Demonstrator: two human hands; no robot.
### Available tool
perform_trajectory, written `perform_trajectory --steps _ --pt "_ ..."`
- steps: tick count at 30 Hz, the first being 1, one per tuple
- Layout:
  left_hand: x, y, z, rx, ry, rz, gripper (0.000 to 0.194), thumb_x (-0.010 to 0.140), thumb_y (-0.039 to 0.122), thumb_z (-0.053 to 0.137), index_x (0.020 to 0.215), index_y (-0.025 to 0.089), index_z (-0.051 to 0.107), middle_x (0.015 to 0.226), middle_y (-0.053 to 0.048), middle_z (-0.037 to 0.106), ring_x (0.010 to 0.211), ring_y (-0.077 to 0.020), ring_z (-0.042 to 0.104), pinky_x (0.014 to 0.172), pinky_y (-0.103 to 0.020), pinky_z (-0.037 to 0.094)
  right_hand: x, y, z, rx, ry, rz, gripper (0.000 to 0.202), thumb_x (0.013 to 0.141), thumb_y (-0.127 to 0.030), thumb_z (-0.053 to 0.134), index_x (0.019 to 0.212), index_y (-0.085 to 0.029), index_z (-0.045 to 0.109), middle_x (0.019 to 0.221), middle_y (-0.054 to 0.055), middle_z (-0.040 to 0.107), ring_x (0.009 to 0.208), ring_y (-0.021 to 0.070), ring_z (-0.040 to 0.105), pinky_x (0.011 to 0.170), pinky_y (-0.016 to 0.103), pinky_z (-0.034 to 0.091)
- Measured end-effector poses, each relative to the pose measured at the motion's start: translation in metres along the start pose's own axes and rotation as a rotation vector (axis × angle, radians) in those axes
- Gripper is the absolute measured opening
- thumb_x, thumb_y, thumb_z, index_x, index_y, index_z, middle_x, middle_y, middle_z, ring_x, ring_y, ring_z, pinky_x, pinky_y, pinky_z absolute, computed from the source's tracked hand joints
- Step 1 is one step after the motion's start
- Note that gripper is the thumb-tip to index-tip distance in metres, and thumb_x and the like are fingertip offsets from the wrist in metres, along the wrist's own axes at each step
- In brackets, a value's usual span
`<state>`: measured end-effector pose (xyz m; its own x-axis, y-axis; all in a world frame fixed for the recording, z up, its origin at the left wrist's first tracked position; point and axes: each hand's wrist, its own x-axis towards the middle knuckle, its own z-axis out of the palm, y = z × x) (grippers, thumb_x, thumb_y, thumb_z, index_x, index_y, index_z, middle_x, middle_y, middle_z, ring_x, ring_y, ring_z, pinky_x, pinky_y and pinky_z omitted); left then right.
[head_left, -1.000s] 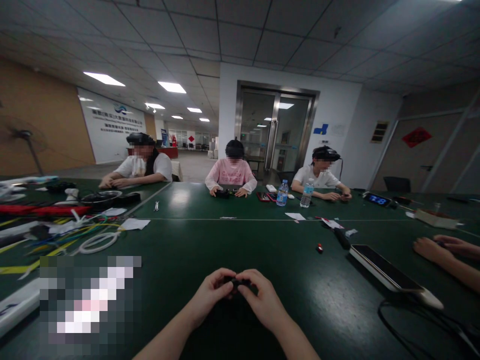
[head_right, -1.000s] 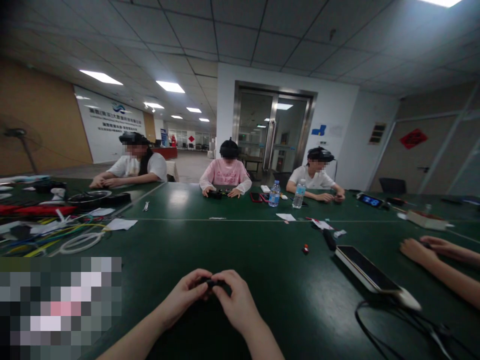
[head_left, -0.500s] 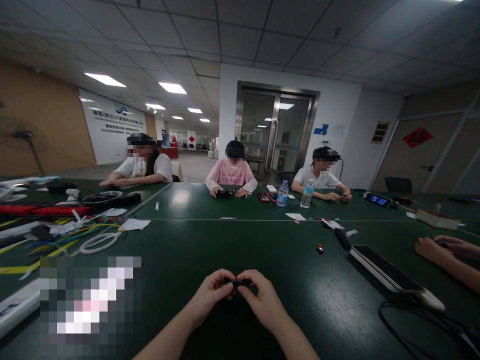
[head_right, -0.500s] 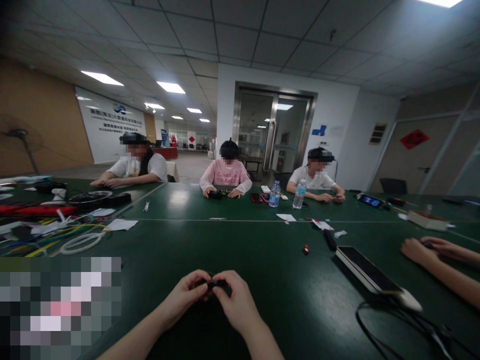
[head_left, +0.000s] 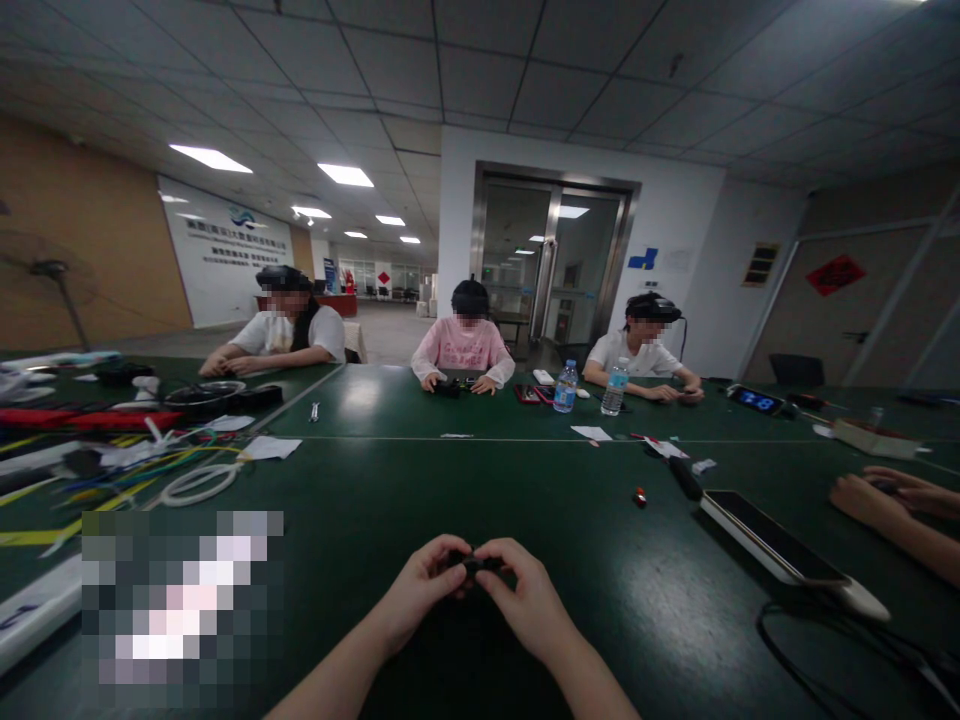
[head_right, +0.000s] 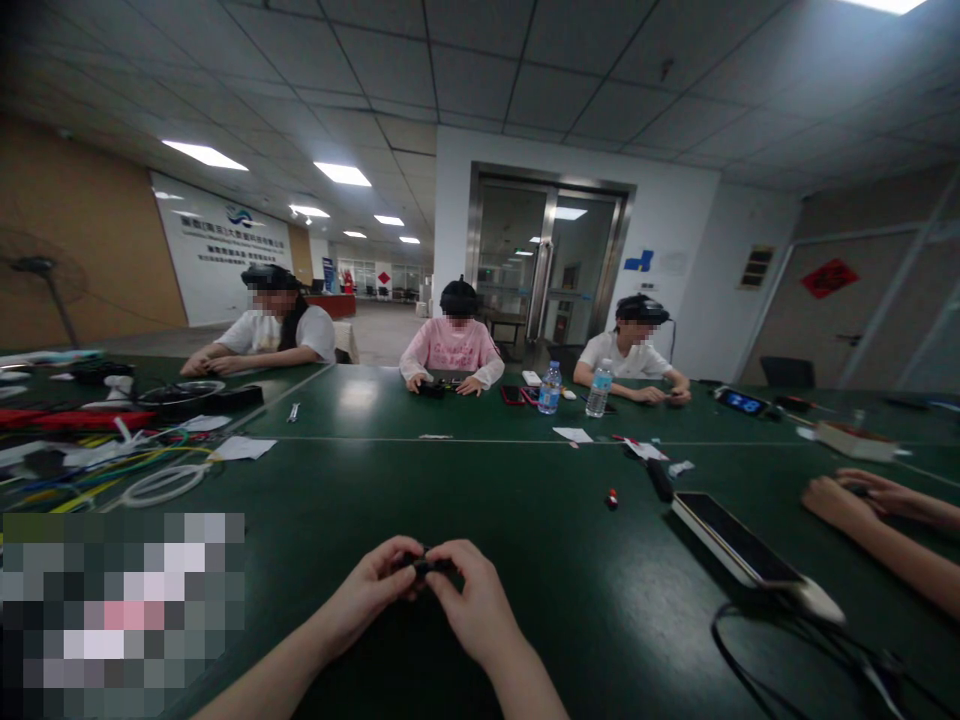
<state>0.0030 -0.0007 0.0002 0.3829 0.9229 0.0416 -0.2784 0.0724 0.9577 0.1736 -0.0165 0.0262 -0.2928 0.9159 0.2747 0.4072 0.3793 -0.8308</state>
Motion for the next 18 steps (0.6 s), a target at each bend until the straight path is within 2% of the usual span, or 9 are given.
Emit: perform_trajectory --steps 4,6,8,12,18 --pt "-0.0004 -0.0004 -0.0006 -0.063 -0.009 0.001 0.056 0.068 0.026 0.069 0.116 0.027 0.042 0.093 -0.003 0.058 0.075 -0.0141 0.055 0.069 -0.03 0.041 0.0003 -0.001 0.0002 0.0 0.006 0.005 0.018 0.076 -0.015 0.053 0.091 -0.024 0.06 0.097 0.0 0.06 0.092 0.0163 0.056 0.082 0.03 0.044" --pt "0.0001 -0.0009 -0.0013 -0.066 -0.005 -0.004 0.065 0.068 0.026 0.068 0.124 0.027 0.034 0.096 -0.005 0.059 0.075 -0.015 0.056 0.069 -0.031 0.041 0.0004 -0.0008 0.0006 -0.004 0.005 0.007 0.019 0.076 -0.015 0.053 0.091 -0.024 0.06 0.097 0.0 0.06 0.092 0.0165 0.056 0.082 0.03 0.045" --pt "0.0009 -0.0013 -0.002 -0.05 0.007 -0.011 0.063 0.068 0.026 0.068 0.122 0.023 0.037 0.094 -0.005 0.059 0.075 -0.0154 0.056 0.069 -0.031 0.04 0.0005 -0.0006 0.001 -0.006 0.0 0.008 0.018 0.077 -0.016 0.053 0.091 -0.025 0.06 0.098 -0.001 0.06 0.093 0.0164 0.056 0.082 0.031 0.045" --pt "0.0015 -0.0017 -0.0029 -0.023 0.012 -0.025 0.045 0.066 0.027 0.069 0.105 0.019 0.049 0.089 -0.004 0.058 0.074 -0.0151 0.056 0.068 -0.03 0.04 0.0 -0.0016 0.0013 -0.017 -0.008 0.03 0.02 0.078 -0.02 0.053 0.096 -0.026 0.059 0.1 0.0 0.06 0.093 0.0166 0.056 0.084 0.032 0.044" --pt "0.0005 -0.0012 -0.0029 0.003 -0.008 -0.018 0.038 0.066 0.023 0.069 0.097 0.021 0.048 0.089 -0.002 0.059 0.077 -0.0146 0.056 0.068 -0.029 0.042 0.0001 -0.0004 0.0016 -0.007 -0.003 0.093 0.026 0.078 -0.028 0.054 0.104 -0.025 0.056 0.103 0.002 0.06 0.095 0.0187 0.056 0.081 0.032 0.044"
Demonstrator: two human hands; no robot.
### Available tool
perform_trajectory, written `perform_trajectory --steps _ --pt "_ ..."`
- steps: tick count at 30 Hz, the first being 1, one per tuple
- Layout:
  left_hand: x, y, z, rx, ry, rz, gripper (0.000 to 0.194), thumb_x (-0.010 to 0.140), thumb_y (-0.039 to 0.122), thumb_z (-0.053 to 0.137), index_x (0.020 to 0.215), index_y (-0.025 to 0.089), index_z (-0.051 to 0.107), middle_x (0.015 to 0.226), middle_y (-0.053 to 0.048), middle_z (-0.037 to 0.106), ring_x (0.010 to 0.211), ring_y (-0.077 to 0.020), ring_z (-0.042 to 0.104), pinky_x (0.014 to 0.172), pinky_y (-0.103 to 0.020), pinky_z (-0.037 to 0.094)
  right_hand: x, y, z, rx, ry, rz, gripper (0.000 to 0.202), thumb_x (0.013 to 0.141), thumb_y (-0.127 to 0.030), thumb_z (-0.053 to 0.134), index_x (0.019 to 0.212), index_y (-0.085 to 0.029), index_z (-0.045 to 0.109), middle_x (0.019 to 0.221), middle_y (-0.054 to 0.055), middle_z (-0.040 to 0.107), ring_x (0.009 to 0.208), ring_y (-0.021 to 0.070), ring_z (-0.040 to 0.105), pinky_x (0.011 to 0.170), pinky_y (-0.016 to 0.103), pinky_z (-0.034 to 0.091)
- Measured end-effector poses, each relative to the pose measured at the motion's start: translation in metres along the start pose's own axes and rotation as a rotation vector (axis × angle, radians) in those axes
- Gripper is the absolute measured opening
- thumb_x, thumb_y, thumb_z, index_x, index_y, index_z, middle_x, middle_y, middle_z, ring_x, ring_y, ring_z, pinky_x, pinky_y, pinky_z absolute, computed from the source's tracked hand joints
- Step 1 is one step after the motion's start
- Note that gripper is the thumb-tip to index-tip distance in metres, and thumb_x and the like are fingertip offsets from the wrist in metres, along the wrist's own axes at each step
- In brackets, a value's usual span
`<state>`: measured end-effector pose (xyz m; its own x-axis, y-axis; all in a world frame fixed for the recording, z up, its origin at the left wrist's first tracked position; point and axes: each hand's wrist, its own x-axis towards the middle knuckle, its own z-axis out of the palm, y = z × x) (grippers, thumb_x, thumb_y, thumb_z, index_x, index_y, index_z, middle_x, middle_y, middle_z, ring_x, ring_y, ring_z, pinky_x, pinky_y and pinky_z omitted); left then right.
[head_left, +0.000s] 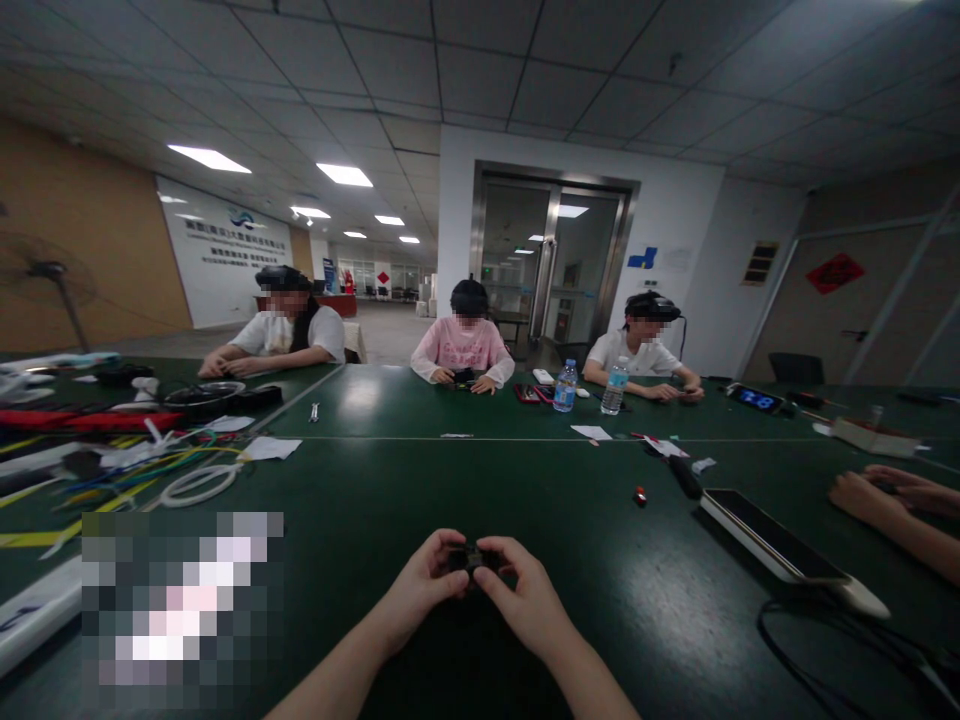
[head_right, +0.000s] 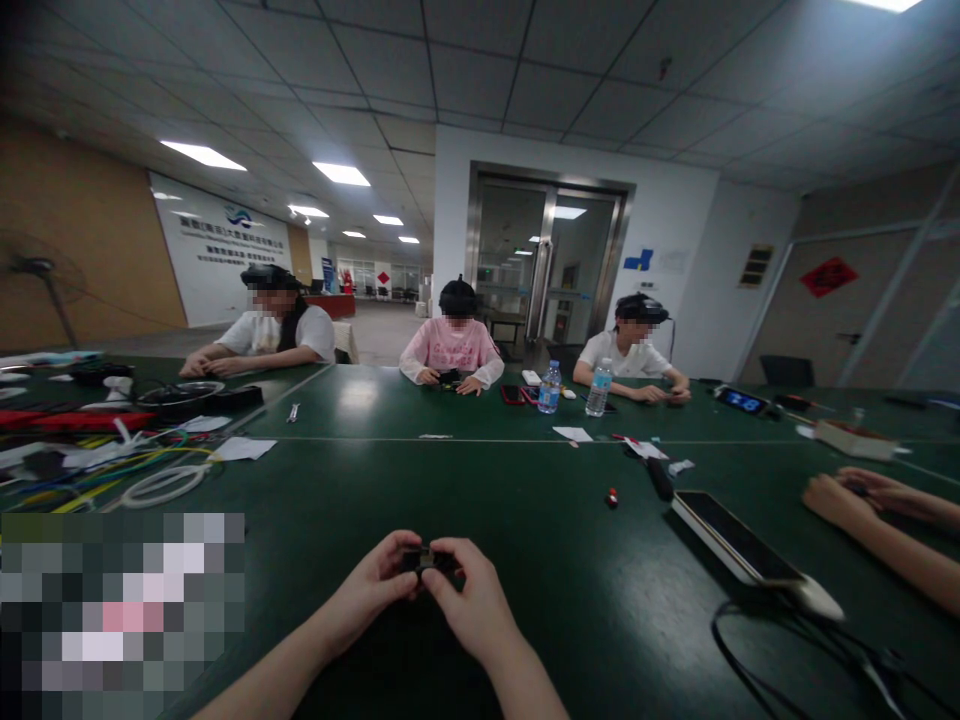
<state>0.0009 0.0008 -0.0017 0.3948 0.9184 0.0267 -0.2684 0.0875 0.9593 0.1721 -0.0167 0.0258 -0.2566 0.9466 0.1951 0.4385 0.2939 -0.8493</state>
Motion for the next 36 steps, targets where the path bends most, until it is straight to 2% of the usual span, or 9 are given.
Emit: perform_trajectory --steps 7,10,18,30,36 --pt "0.003 -0.003 -0.001 -0.021 -0.026 -0.024 0.045 0.067 0.02 0.068 0.106 0.02 0.046 0.088 -0.003 0.062 0.073 -0.0137 0.057 0.067 -0.028 0.041 0.001 0.0 0.0 -0.002 0.006 -0.01 0.021 0.075 -0.026 0.057 0.096 -0.025 0.059 0.1 0.001 0.06 0.094 0.0187 0.055 0.079 0.031 0.044" --pt "0.003 -0.003 -0.002 -0.012 -0.012 -0.027 0.041 0.066 0.02 0.069 0.103 0.019 0.05 0.085 -0.002 0.062 0.073 -0.0138 0.057 0.067 -0.028 0.041 0.0 -0.002 0.0 -0.004 0.002 -0.023 0.018 0.075 -0.025 0.057 0.093 -0.024 0.06 0.099 0.001 0.059 0.093 0.0183 0.055 0.079 0.031 0.044" --pt "-0.001 0.003 -0.001 -0.02 -0.067 -0.052 0.041 0.066 0.017 0.067 0.104 0.02 0.052 0.097 -0.005 0.062 0.085 -0.017 0.057 0.074 -0.03 0.042 0.001 0.003 0.0 0.011 -0.023 0.009 0.015 0.074 -0.022 0.057 0.089 -0.025 0.059 0.1 -0.001 0.057 0.093 0.0176 0.055 0.078 0.029 0.043" --pt "0.002 -0.003 -0.003 -0.033 -0.053 -0.026 0.041 0.065 0.015 0.068 0.103 0.02 0.052 0.091 -0.002 0.062 0.077 -0.0137 0.057 0.069 -0.027 0.042 0.001 0.002 0.001 0.098 -0.028 0.03 0.016 0.075 -0.019 0.053 0.089 -0.024 0.057 0.101 0.0 0.055 0.091 0.0174 0.055 0.077 0.028 0.044" --pt "0.002 -0.001 -0.001 0.009 -0.033 -0.03 0.039 0.067 0.017 0.066 0.103 0.018 0.051 0.085 -0.002 0.06 0.074 -0.0133 0.056 0.067 -0.027 0.041 0.004 0.012 0.006 0.191 -0.028 0.022 0.015 0.075 -0.021 0.053 0.089 -0.023 0.058 0.1 0.001 0.056 0.087 0.0179 0.057 0.076 0.03 0.046"
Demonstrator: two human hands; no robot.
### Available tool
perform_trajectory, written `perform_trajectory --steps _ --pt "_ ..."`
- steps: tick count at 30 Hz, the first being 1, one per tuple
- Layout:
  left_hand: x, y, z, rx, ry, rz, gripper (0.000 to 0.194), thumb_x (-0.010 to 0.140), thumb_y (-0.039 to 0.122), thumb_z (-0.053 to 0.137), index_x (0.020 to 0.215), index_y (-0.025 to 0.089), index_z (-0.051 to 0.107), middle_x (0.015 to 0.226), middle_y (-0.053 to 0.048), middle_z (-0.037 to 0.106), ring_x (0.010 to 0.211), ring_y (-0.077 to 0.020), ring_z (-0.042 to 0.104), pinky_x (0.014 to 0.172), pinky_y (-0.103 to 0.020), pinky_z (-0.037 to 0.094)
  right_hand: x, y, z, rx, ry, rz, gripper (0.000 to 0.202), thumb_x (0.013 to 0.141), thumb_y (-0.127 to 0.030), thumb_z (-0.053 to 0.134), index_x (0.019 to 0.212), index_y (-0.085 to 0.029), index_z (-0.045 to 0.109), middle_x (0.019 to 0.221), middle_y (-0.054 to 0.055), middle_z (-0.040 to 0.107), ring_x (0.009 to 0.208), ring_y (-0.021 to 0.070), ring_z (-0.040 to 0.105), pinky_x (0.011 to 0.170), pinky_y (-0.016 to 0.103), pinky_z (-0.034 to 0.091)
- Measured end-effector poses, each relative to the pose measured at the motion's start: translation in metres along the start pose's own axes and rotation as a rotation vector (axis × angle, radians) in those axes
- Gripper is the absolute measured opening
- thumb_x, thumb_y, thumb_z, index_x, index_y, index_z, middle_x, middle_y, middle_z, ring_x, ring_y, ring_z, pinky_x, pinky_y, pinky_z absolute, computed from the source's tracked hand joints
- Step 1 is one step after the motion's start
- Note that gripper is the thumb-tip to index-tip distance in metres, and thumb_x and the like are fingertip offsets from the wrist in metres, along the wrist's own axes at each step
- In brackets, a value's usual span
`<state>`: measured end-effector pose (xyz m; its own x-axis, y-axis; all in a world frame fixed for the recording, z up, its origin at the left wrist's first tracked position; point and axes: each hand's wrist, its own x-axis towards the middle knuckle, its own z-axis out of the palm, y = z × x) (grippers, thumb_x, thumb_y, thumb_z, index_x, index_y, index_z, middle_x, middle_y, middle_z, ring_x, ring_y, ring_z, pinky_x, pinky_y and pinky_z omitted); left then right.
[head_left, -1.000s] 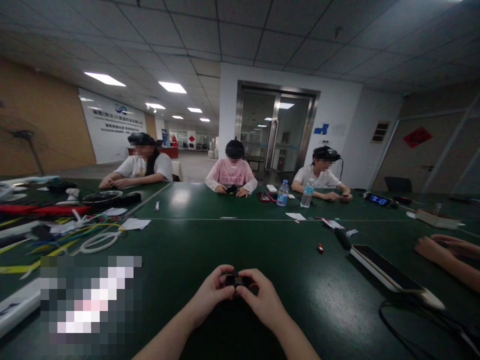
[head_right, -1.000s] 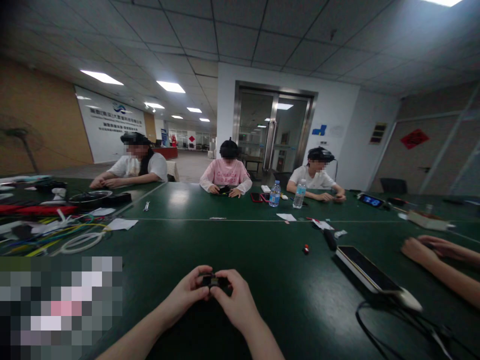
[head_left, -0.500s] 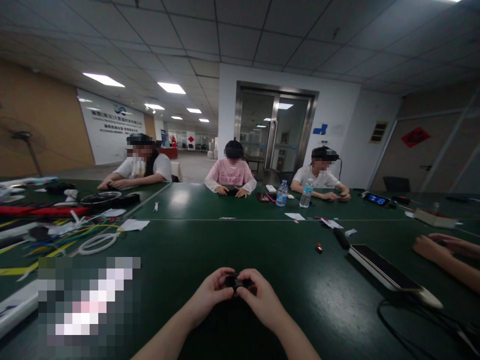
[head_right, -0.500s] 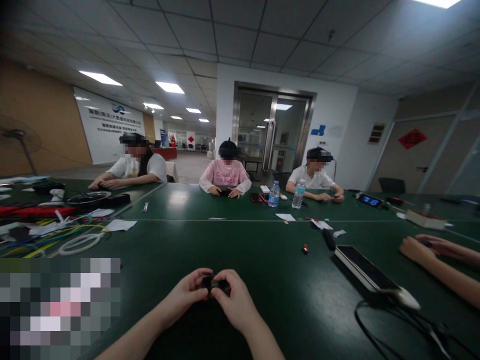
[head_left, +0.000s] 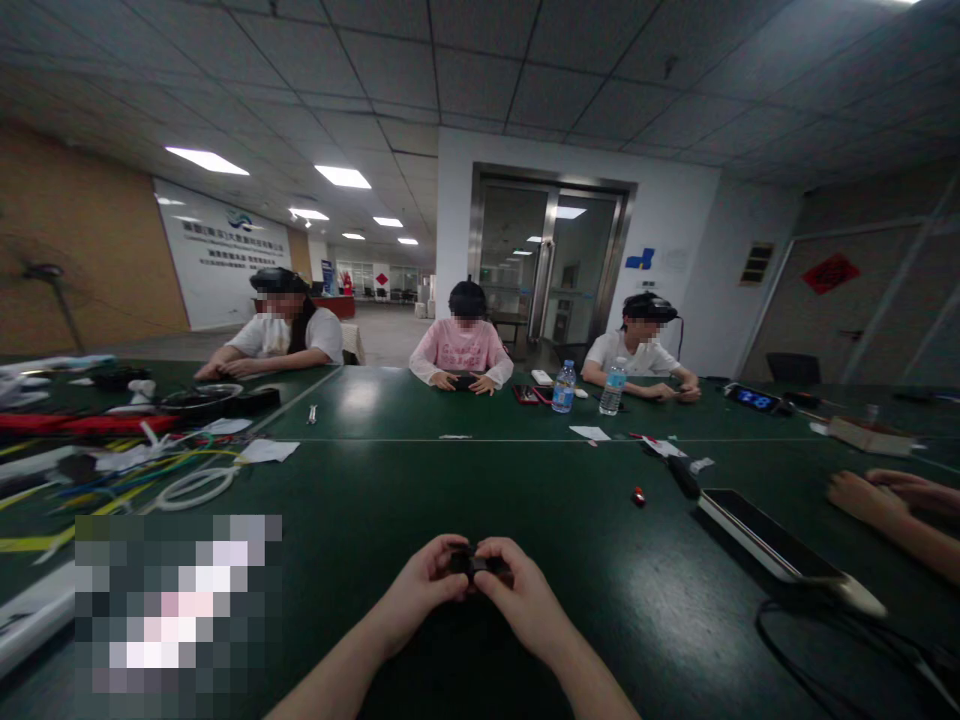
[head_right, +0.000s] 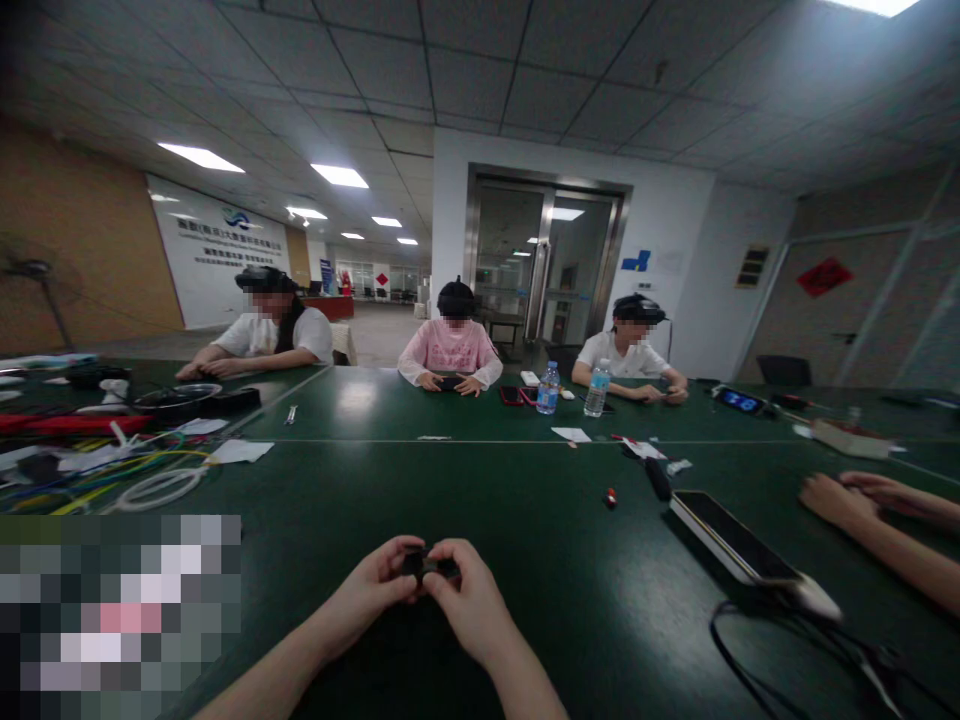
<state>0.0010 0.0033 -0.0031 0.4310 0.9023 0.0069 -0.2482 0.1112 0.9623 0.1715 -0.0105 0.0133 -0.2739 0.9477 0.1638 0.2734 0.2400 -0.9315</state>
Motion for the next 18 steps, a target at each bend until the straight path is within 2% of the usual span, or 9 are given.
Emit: perform_trajectory --steps 6,12,18 --pt "0.0 0.001 0.003 0.012 0.006 0.007 0.038 0.066 0.017 0.066 0.101 0.019 0.05 0.086 -0.002 0.06 0.073 -0.0138 0.056 0.066 -0.028 0.04 0.006 0.008 -0.002 0.15 0.072 0.014 0.019 0.074 -0.03 0.058 0.091 -0.021 0.058 0.104 0.003 0.057 0.095 0.0206 0.055 0.082 0.032 0.045" --pt "-0.001 0.003 0.002 0.038 0.012 -0.023 0.037 0.068 0.016 0.064 0.103 0.018 0.049 0.09 -0.004 0.06 0.078 -0.0156 0.058 0.07 -0.03 0.041 0.007 0.003 -0.01 0.24 0.162 0.039 0.027 0.073 -0.036 0.061 0.094 -0.02 0.059 0.088 0.003 0.061 0.088 0.0205 0.057 0.081 0.034 0.045" --pt "-0.001 0.003 0.001 0.029 0.014 -0.007 0.039 0.068 0.018 0.065 0.103 0.019 0.049 0.09 -0.004 0.061 0.078 -0.0154 0.057 0.07 -0.03 0.041 0.008 0.003 -0.016 0.28 0.259 0.038 0.026 0.072 -0.038 0.062 0.091 -0.02 0.06 0.089 0.003 0.062 0.09 0.0205 0.057 0.082 0.033 0.044"
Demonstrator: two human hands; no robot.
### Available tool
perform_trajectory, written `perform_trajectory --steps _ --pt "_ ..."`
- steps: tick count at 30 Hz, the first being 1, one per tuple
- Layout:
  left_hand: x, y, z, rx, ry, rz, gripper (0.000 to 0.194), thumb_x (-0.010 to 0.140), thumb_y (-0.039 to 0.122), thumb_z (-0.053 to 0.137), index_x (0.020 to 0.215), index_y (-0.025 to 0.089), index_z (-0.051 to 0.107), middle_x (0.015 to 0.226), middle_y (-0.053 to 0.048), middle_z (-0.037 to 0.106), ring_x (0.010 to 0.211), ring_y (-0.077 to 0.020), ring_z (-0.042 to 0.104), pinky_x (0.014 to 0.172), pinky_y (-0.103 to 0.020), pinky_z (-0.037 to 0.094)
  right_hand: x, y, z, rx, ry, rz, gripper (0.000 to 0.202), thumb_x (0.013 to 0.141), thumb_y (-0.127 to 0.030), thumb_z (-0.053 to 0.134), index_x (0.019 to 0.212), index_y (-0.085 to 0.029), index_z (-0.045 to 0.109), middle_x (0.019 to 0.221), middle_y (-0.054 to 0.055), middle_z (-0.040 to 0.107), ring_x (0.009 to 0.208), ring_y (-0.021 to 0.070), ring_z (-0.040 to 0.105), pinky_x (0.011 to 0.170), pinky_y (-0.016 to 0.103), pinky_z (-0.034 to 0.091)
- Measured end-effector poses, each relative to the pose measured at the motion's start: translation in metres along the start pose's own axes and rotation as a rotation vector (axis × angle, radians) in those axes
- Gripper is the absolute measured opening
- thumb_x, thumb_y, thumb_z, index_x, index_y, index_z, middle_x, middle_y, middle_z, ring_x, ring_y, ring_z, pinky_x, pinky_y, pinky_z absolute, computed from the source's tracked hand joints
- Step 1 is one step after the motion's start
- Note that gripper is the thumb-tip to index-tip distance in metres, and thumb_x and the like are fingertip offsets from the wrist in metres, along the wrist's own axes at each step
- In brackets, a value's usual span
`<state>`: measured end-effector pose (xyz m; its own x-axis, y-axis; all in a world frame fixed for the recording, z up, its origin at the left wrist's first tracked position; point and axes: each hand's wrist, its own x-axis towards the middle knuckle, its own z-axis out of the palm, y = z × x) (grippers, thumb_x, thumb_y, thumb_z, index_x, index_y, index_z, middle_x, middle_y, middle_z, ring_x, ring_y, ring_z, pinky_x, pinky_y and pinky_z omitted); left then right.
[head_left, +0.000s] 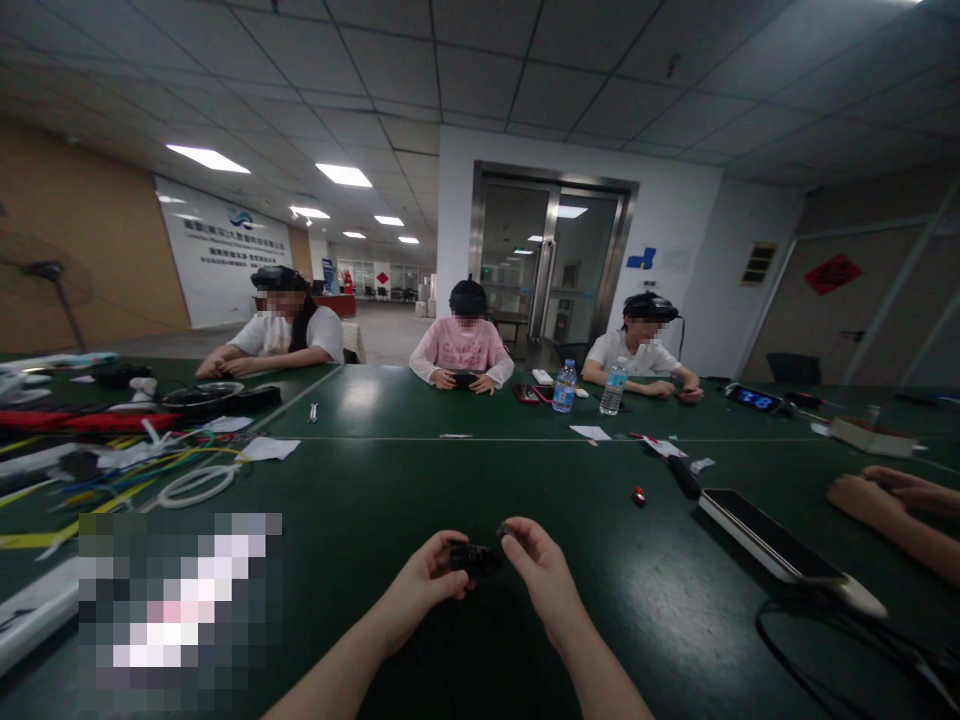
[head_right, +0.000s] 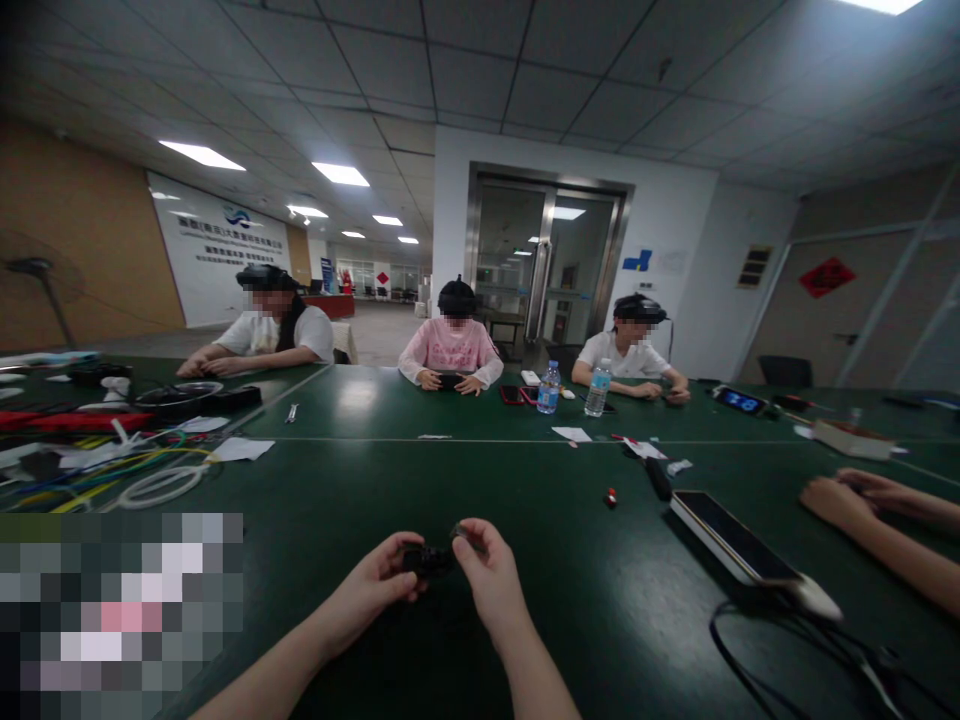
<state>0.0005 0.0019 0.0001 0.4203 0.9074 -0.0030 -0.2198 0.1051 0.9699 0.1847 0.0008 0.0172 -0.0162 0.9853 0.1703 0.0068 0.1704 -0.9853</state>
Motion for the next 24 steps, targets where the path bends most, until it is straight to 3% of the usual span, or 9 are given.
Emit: perform_trajectory --steps 11,24 --pt "-0.0016 0.0028 0.0006 -0.022 -0.008 -0.024 0.041 0.07 0.017 0.063 0.107 0.019 0.046 0.093 -0.005 0.061 0.078 -0.0153 0.058 0.07 -0.03 0.041 0.0009 -0.0041 -0.0079 0.096 0.128 0.016 0.034 0.066 -0.04 0.067 0.093 -0.021 0.06 0.095 0.005 0.062 0.095 0.0228 0.056 0.084 0.036 0.043" --pt "-0.0014 0.0012 -0.0002 -0.053 -0.011 -0.017 0.041 0.07 0.019 0.064 0.106 0.02 0.046 0.096 -0.005 0.06 0.077 -0.0145 0.058 0.069 -0.029 0.041 -0.002 -0.009 -0.0079 0.084 0.154 0.013 0.033 0.067 -0.044 0.066 0.089 -0.02 0.063 0.09 0.004 0.063 0.092 0.0223 0.056 0.083 0.035 0.042"
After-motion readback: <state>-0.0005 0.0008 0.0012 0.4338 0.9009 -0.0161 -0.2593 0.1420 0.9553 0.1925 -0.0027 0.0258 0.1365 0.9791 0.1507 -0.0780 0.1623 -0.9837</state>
